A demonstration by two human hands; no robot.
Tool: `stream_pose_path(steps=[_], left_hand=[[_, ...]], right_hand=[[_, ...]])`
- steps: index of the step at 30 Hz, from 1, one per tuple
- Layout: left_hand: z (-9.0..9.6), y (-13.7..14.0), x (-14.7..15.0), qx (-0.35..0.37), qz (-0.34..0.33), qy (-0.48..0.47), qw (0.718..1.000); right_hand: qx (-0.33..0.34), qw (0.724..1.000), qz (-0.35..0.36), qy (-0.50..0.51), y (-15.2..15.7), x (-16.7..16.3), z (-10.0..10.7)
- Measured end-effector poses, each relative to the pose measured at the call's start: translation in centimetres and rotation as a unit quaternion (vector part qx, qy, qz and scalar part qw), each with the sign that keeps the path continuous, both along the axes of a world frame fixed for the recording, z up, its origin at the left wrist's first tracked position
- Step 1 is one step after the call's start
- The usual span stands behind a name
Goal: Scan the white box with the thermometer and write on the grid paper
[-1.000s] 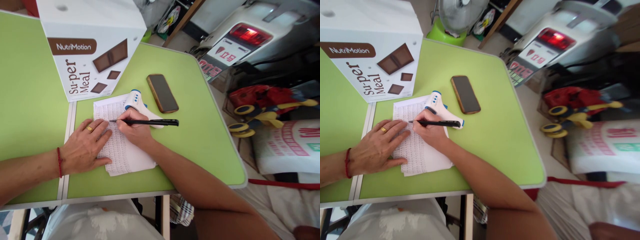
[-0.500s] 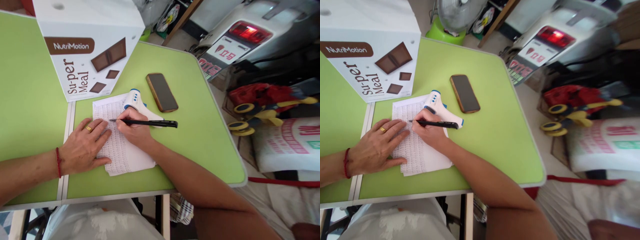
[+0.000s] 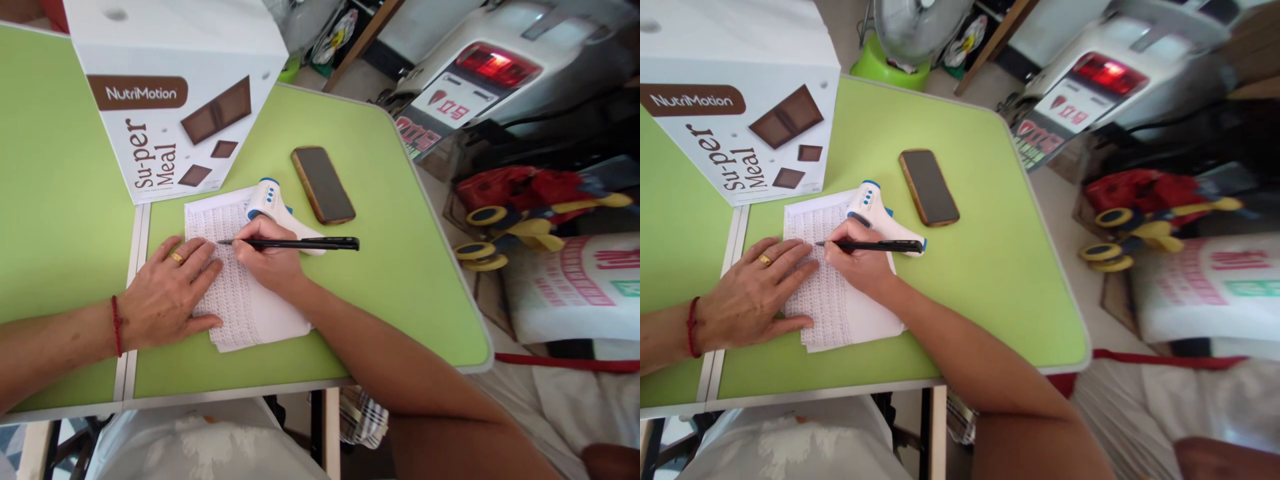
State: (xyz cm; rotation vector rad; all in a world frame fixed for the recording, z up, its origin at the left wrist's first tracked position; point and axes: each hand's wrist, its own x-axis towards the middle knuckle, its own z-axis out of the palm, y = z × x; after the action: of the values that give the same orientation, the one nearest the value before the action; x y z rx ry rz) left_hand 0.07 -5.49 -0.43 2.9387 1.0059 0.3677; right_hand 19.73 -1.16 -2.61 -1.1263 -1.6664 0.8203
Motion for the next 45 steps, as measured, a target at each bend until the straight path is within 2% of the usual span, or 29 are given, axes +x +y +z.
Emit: stream_pose_path(steps=[3, 9, 17, 39, 45], left_hand=[[-0.02, -0.04, 0.00, -0.004, 0.001, 0.001, 1.000], [0.09, 0.04, 0.00, 0.005, -0.002, 0.001, 1.000], [-0.07, -0.04, -0.02, 0.013, -0.003, -0.006, 1.000], [-0.09, 0.01, -0.13, 0.012, -0.002, -0.005, 1.000], [0.03, 0.01, -0.13, 0.001, -0.003, -0.002, 1.000]], right_hand=[[0.002, 1.000, 0.001, 0.010, -0.09, -0.08, 0.02], [0.014, 0.999, -0.041, 0.019, -0.03, -0.13, 0.06], [0.007, 1.000, -0.021, -0.017, 0.11, 0.07, 0.05], [0.007, 1.000, -0.027, 0.000, -0.02, -0.08, 0.10], [0.014, 0.999, 0.033, -0.001, 0.01, 0.00, 0.09]])
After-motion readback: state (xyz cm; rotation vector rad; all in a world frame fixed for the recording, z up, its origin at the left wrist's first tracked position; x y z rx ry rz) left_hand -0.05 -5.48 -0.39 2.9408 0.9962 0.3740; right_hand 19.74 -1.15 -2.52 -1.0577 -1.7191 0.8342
